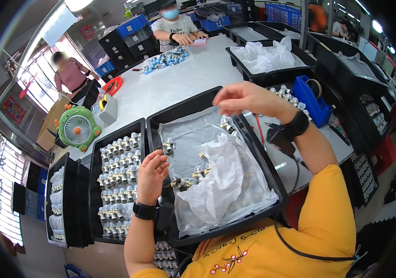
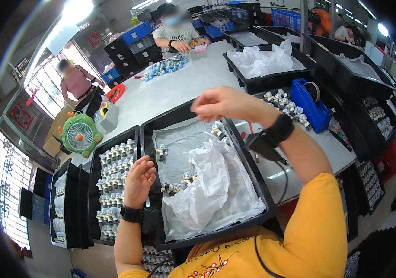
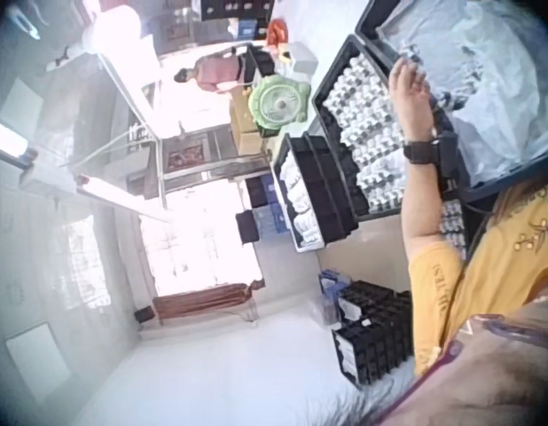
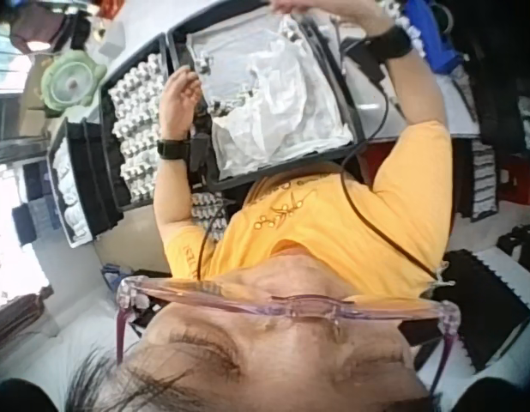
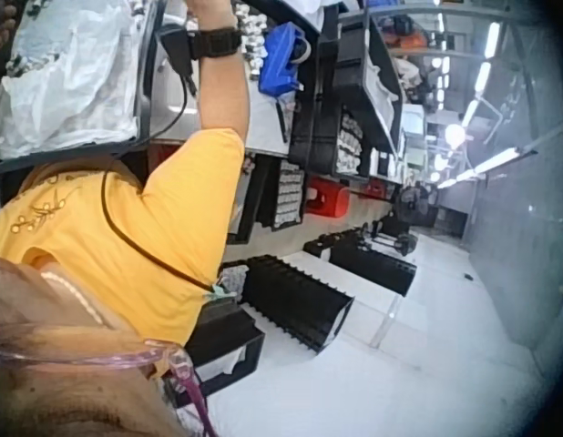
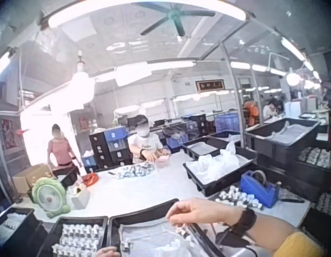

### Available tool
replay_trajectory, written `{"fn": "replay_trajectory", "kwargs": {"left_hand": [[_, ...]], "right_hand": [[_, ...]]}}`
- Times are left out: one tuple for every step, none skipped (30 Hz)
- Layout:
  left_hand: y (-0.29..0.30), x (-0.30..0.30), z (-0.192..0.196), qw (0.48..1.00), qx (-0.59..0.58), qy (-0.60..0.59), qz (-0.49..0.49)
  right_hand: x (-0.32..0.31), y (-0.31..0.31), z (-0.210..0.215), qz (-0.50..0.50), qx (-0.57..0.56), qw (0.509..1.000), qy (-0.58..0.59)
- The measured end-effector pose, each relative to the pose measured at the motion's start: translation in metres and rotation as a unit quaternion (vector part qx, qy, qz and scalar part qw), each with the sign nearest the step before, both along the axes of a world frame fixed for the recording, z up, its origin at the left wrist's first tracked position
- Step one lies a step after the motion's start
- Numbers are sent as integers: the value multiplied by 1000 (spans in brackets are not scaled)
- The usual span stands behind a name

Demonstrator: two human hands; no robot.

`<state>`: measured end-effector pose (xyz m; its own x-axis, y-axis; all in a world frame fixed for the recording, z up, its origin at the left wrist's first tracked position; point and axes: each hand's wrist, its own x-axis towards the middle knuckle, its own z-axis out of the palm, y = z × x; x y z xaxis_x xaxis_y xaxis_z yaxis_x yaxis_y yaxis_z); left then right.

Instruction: Inspecting and sorting small plastic toy figurines into trays on a factory production floor.

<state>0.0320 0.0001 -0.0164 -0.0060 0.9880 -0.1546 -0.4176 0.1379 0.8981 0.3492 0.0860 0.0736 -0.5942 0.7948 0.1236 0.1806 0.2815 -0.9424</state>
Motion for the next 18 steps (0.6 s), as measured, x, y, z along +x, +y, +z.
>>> {"fn": "replay_trajectory", "kwargs": {"left_hand": [[0, 3, 1, 1000, -1, -4, -7], [0, 4, 2, 1000, -3, 2, -7], [0, 7, 4, 1000, -4, 6, -10], [0, 9, 5, 1000, -4, 5, -12], [1, 13, 5, 1000, -9, 8, -19], [0, 14, 5, 1000, -15, 13, -21], [-1, 15, 5, 999, -17, 14, -28], [-1, 15, 3, 999, -21, 15, -29], [0, 14, 2, 999, -24, 18, -27], [1, 14, 1, 999, -26, 21, -28], [2, 13, -1, 999, -23, 21, -34], [3, 11, -3, 999, -24, 22, -33], [3, 10, -3, 999, -25, 25, -31], [3, 10, -4, 999, -26, 29, -29], [4, 9, -6, 999, -28, 23, -26], [6, 9, -7, 999, -30, 25, -32], [7, 10, -8, 999, -31, 25, -33], [8, 12, -9, 999, -31, 25, -33]], "right_hand": [[27, 1, -15, -33, 19, 997, -68], [54, 6, -36, -60, 40, 988, -134], [82, 2, -59, -125, 108, 958, -236], [107, -5, -83, -185, 173, 908, -333], [131, -16, -103, -226, 170, 880, -381], [147, -27, -119, -263, 165, 850, -426], [154, -38, -126, -295, 145, 838, -435], [160, -50, -132, -327, 125, 824, -444], [167, -56, -142, -340, 130, 819, -444], [170, -60, -145, -344, 124, 818, -444], [173, -65, -147, -336, 128, 828, -431], [176, -69, -149, -329, 132, 837, -418], [174, -70, -146, -330, 135, 836, -418], [173, -69, -146, -333, 128, 836, -417], [174, -69, -147, -330, 122, 838, -416], [176, -69, -148, -328, 117, 840, -416], [180, -70, -152, -336, 134, 838, -408], [183, -73, -153, -341, 129, 837, -408]]}}
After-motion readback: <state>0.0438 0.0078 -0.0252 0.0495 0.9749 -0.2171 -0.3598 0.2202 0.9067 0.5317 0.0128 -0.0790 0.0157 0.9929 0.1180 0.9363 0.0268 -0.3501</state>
